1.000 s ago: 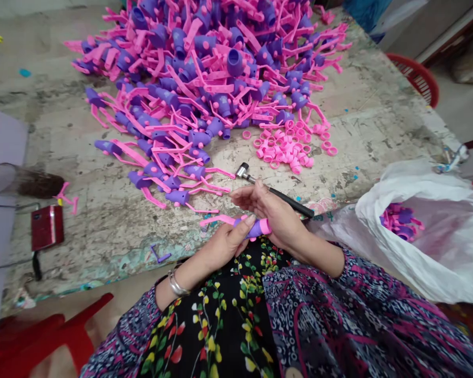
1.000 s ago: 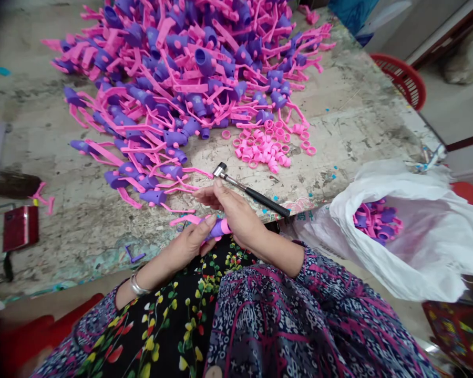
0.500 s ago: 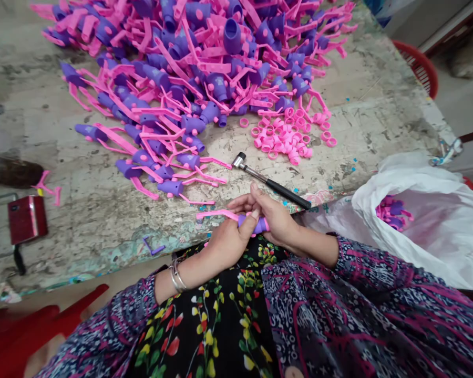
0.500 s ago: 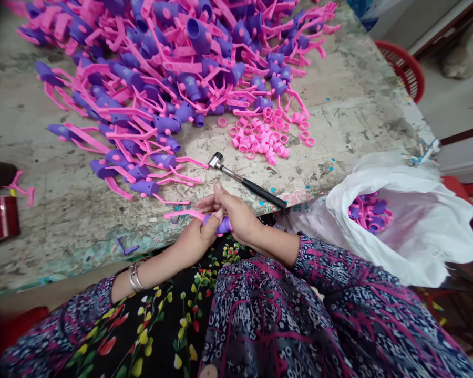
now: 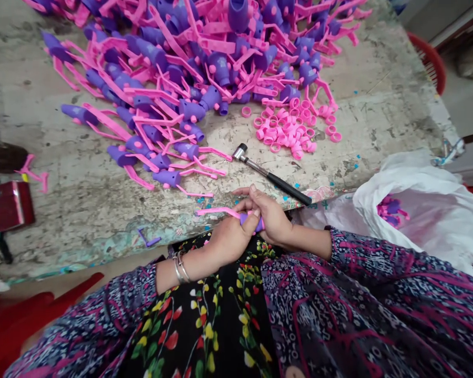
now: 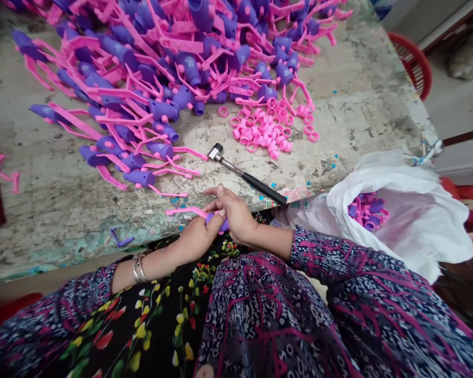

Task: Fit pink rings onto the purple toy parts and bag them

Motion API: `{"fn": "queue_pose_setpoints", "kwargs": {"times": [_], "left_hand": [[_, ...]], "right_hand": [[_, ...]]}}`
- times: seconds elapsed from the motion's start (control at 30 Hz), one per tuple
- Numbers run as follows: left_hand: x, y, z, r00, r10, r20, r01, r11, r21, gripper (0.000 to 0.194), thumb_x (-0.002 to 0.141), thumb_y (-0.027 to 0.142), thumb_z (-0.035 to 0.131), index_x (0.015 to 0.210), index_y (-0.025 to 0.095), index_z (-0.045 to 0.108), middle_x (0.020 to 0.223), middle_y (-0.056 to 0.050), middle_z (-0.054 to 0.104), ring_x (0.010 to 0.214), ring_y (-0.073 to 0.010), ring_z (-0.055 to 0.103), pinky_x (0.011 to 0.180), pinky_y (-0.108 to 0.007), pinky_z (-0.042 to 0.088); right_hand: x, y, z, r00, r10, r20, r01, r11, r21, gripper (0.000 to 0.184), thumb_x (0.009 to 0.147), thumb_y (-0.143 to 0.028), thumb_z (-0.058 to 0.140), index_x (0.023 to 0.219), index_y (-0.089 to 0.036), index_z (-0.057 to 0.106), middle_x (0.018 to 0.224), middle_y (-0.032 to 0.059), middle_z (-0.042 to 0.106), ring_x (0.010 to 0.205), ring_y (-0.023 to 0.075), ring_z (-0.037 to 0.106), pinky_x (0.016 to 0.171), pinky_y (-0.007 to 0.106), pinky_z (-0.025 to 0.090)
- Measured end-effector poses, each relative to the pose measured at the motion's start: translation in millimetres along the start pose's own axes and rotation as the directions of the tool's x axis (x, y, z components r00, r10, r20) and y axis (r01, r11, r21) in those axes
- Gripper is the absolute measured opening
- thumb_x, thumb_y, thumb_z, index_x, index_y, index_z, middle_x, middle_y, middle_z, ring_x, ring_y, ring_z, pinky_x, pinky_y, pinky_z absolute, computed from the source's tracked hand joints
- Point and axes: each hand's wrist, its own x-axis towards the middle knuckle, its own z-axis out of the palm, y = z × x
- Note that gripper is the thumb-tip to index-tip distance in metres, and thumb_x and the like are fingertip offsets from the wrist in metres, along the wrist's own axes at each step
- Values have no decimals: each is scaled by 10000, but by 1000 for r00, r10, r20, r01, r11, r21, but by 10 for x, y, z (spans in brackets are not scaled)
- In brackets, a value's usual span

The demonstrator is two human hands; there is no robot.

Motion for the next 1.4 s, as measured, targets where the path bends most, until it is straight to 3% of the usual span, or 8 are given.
{"fn": "queue_pose_setpoints", "kwargs": {"times": [0.33, 0.5, 0.6, 0.7, 0.87, 1.13, 1.3, 1.4], "left_hand": [[31, -49, -42, 997, 70, -40, -75, 986, -147, 441, 945, 577, 385, 990, 214, 630, 968, -48, 684, 904, -225, 617, 833, -346, 473], [21, -14, -165, 996, -78, 42, 87, 942, -325, 547, 915, 651, 380, 657, 194, 534, 580, -7, 509, 546, -147, 461, 524, -266, 382], [26, -55, -214, 984, -136, 116, 175, 869, -462, 509, 895, 649, 439, 684, 193, 519, 557, 20, 467, 503, -112, 408, 473, -223, 335], [41, -92, -241, 983, -129, 132, 180, 824, -538, 455, 857, 629, 534, 729, 192, 518, 606, 27, 491, 515, -90, 419, 469, -185, 324], [68, -39, -270, 974, -85, 212, 184, 843, -505, 629, 910, 715, 307, 568, 197, 402, 403, 45, 332, 374, -64, 254, 400, -206, 174], [84, -40, -270, 978, -70, 197, 166, 833, -528, 628, 912, 721, 312, 575, 201, 411, 381, 52, 326, 352, -60, 224, 389, -226, 139], [75, -53, -289, 1000, -13, 9, 16, 810, -586, 628, 951, 676, 260, 619, 195, 491, 398, 50, 364, 366, -84, 284, 407, -231, 252], [81, -108, -289, 980, -31, -195, -94, 797, -596, 590, 939, 695, 285, 896, 210, 617, 612, 8, 580, 558, -147, 528, 558, -270, 446]], "right_hand": [[38, -75, 65, 998, 64, 19, -64, 998, -7, 455, 925, -616, 485, 948, -194, 653, 732, 24, 666, 571, 133, 576, 506, 247, 437], [58, -241, 152, 977, 117, 177, -142, 981, 131, 663, 934, -726, 293, 970, -203, 699, 883, 82, 702, 783, 201, 649, 716, 345, 526], [70, -272, 175, 972, 100, 212, -144, 969, 200, 687, 934, -734, 250, 1038, -215, 689, 949, 95, 712, 860, 231, 661, 782, 390, 532], [66, -281, 182, 968, 100, 231, -157, 957, 243, 683, 943, -721, 241, 1091, -214, 673, 970, 94, 714, 883, 236, 664, 821, 404, 525], [64, -293, 179, 971, 96, 221, -155, 951, 268, 694, 930, -739, 260, 1099, -206, 671, 982, 94, 713, 904, 234, 659, 857, 408, 512], [74, -287, 168, 969, 75, 233, -135, 959, 251, 675, 905, -759, 330, 1069, -206, 681, 1013, 91, 707, 937, 226, 650, 922, 422, 491], [24, -259, 162, 950, -87, 298, 72, 996, 61, 603, 800, -712, 611, 1206, -268, 638, 1207, 61, 649, 1056, 220, 606, 985, 406, 469], [9, -228, 150, 921, -170, 351, 254, 944, -209, 639, 667, -498, 851, 1239, -325, 624, 1368, 35, 556, 1171, 237, 551, 1071, 430, 412]]}}
